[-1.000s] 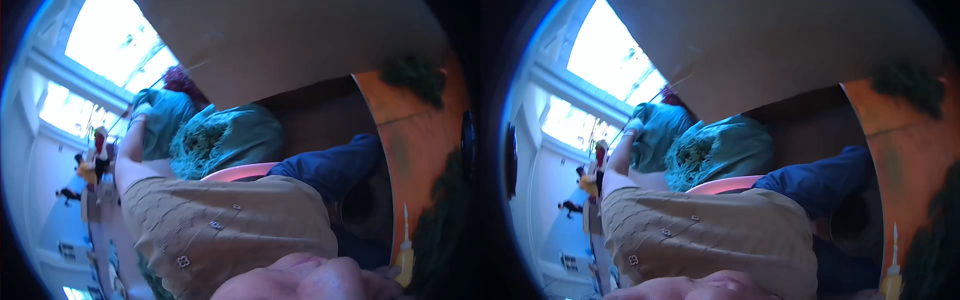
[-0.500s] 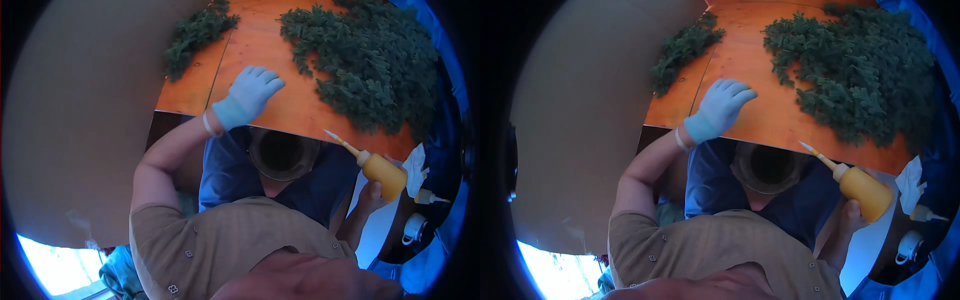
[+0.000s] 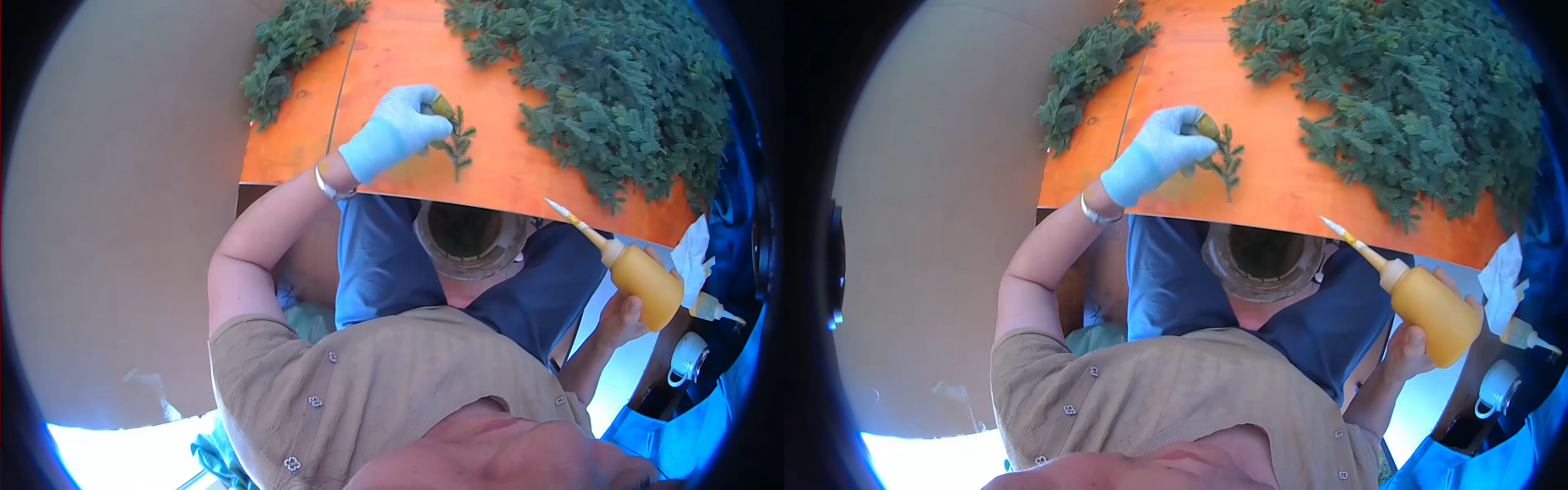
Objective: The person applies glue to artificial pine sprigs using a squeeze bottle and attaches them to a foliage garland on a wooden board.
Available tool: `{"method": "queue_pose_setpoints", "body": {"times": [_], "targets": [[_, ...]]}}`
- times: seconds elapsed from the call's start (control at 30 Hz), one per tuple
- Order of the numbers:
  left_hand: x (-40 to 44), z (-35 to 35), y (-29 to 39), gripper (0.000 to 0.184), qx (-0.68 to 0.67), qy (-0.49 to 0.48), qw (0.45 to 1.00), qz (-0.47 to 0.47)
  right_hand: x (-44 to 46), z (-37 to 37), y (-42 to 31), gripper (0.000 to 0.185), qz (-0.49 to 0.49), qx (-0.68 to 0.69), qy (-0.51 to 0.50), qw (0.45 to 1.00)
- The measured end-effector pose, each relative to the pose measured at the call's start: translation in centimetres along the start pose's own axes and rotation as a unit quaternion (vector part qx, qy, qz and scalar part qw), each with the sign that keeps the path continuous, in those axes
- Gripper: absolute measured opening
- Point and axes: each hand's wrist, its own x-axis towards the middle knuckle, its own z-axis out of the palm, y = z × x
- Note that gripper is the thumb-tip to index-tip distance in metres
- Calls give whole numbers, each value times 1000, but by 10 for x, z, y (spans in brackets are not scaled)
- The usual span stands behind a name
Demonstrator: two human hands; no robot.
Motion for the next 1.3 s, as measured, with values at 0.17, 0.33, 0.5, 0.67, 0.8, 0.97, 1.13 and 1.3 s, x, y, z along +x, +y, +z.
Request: {"method": "queue_pose_setpoints", "body": {"times": [0.17,0.33,0.5,0.67,0.8,0.97,1.13,1.3], "targets": [[-7,13,-71,28,-437,8,899,17,3,19,6,82,-7,38,-46,998],[-32,14,-61,37,157,191,928,278,7,29,3,85,-10,29,-50,998],[3,26,-41,42,371,71,781,498,13,40,-5,83,2,44,-43,998],[-14,33,-38,38,500,12,782,372,14,44,-5,81,-12,42,-65,997],[-49,34,-47,42,519,95,802,280,18,44,2,81,-9,48,-81,995],[-78,41,-65,50,457,231,805,298,22,45,5,85,-9,32,-84,996],[-77,32,-67,38,386,341,797,315,28,54,4,85,-8,34,-91,995],[-18,20,-64,30,344,288,828,336,30,70,-1,84,-21,40,-100,994]]}}
